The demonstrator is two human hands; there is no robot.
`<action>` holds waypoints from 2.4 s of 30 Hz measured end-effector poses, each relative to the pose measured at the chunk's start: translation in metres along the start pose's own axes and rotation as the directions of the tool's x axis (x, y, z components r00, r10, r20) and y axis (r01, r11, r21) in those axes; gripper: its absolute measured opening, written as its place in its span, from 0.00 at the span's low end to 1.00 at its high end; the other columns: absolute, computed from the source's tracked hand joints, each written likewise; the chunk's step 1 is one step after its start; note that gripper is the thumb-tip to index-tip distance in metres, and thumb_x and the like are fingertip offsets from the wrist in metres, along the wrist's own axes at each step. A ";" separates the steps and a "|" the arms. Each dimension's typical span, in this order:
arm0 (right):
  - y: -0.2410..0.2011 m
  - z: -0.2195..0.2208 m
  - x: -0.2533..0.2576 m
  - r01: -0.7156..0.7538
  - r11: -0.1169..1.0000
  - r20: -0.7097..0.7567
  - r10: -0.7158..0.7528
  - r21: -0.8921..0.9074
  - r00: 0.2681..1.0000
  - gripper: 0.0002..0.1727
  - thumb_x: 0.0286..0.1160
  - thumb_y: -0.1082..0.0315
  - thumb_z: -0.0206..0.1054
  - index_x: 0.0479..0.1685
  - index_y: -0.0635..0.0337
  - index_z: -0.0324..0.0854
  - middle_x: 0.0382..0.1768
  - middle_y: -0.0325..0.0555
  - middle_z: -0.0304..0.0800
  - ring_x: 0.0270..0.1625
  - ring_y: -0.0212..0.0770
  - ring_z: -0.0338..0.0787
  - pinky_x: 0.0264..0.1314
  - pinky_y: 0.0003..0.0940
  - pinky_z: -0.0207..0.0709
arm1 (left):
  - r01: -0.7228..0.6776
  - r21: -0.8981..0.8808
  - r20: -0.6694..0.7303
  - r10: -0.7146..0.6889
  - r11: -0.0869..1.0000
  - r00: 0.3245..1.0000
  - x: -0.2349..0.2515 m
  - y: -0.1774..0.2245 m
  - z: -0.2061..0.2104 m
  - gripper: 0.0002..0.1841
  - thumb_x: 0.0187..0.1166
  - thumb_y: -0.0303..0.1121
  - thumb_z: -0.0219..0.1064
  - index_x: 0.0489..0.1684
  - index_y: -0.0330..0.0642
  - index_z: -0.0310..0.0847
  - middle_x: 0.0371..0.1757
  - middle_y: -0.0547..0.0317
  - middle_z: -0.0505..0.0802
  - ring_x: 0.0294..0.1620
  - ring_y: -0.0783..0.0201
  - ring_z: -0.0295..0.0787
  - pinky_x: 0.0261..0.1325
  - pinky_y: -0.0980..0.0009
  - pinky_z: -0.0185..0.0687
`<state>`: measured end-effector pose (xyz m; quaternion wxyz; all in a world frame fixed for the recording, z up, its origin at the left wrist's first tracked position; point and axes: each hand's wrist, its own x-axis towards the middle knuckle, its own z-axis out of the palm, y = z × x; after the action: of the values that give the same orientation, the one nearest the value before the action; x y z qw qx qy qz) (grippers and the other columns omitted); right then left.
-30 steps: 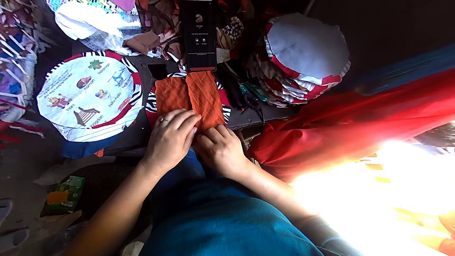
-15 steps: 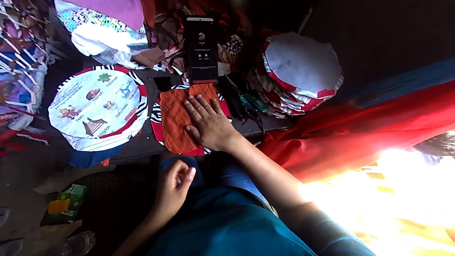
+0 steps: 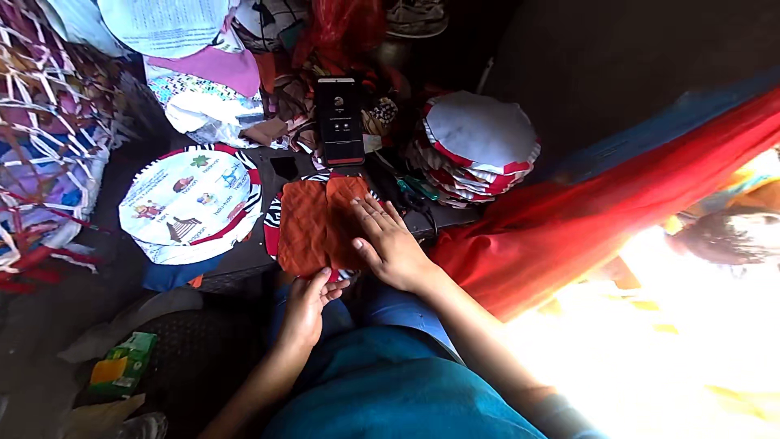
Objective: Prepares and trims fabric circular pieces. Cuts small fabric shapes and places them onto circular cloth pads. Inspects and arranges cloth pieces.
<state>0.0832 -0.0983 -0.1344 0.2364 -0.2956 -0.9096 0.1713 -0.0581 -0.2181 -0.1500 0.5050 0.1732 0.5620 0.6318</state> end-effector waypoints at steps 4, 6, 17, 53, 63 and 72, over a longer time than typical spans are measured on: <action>-0.005 -0.003 -0.010 -0.016 1.000 0.060 0.015 0.026 0.998 0.33 0.91 0.53 0.45 0.85 0.67 0.67 0.86 0.56 0.69 0.92 0.56 0.58 0.93 0.60 0.42 | -0.092 0.014 -0.092 0.093 0.996 0.991 -0.009 -0.003 -0.025 0.09 0.88 0.24 0.46 0.47 0.38 0.73 0.31 0.61 0.93 0.30 0.68 0.94 0.38 0.73 0.92; -0.005 0.002 -0.002 0.000 1.000 0.055 0.000 0.010 0.998 0.31 0.90 0.55 0.47 0.84 0.66 0.69 0.85 0.56 0.70 0.92 0.56 0.59 0.93 0.60 0.44 | -0.085 -0.019 -0.127 0.082 0.996 0.989 -0.010 0.000 -0.033 0.11 0.92 0.29 0.42 0.50 0.40 0.71 0.32 0.62 0.92 0.30 0.68 0.93 0.38 0.72 0.92; -0.038 0.049 0.073 -0.068 0.985 0.285 0.111 -0.159 0.952 0.45 0.88 0.36 0.45 0.96 0.59 0.46 0.96 0.52 0.44 0.97 0.53 0.38 0.93 0.65 0.27 | -0.136 0.036 -0.092 0.139 0.990 0.986 -0.007 0.001 -0.034 0.13 0.90 0.25 0.48 0.69 0.41 0.63 0.42 0.61 0.91 0.33 0.68 0.94 0.35 0.72 0.93; 0.011 -0.089 0.029 -0.548 0.763 0.066 0.601 -0.343 0.796 0.17 0.77 0.69 0.67 0.57 0.73 0.80 0.52 0.68 0.87 0.59 0.67 0.89 0.56 0.65 0.80 | -0.369 0.928 0.356 0.429 -0.055 0.830 0.025 0.074 -0.016 0.28 0.90 0.38 0.58 0.84 0.29 0.65 0.75 0.25 0.79 0.77 0.26 0.74 0.75 0.29 0.65; 0.008 -0.022 -0.087 -0.344 0.165 0.305 0.219 0.924 0.927 0.26 0.70 0.66 0.67 0.70 0.63 0.74 0.43 0.37 0.95 0.33 0.29 0.92 0.35 0.26 0.87 | -0.596 0.759 0.649 0.240 -0.263 0.721 0.071 0.052 0.019 0.30 0.93 0.46 0.47 0.89 0.38 0.62 0.92 0.41 0.63 0.95 0.38 0.45 0.91 0.35 0.33; -0.013 0.016 -0.122 -0.389 -0.190 0.416 0.135 0.902 0.899 0.17 0.85 0.56 0.59 0.63 0.53 0.65 0.38 0.35 0.91 0.36 0.34 0.94 0.36 0.27 0.89 | -0.628 0.709 0.682 0.087 -0.319 0.726 0.092 0.041 0.026 0.31 0.94 0.48 0.37 0.93 0.44 0.56 0.94 0.46 0.59 0.96 0.40 0.40 0.90 0.32 0.26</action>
<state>0.1563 -0.1863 -0.1817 0.2554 -0.1850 -0.4053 0.8581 -0.0953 -0.1219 -0.1379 0.0492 0.7685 0.6349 0.0626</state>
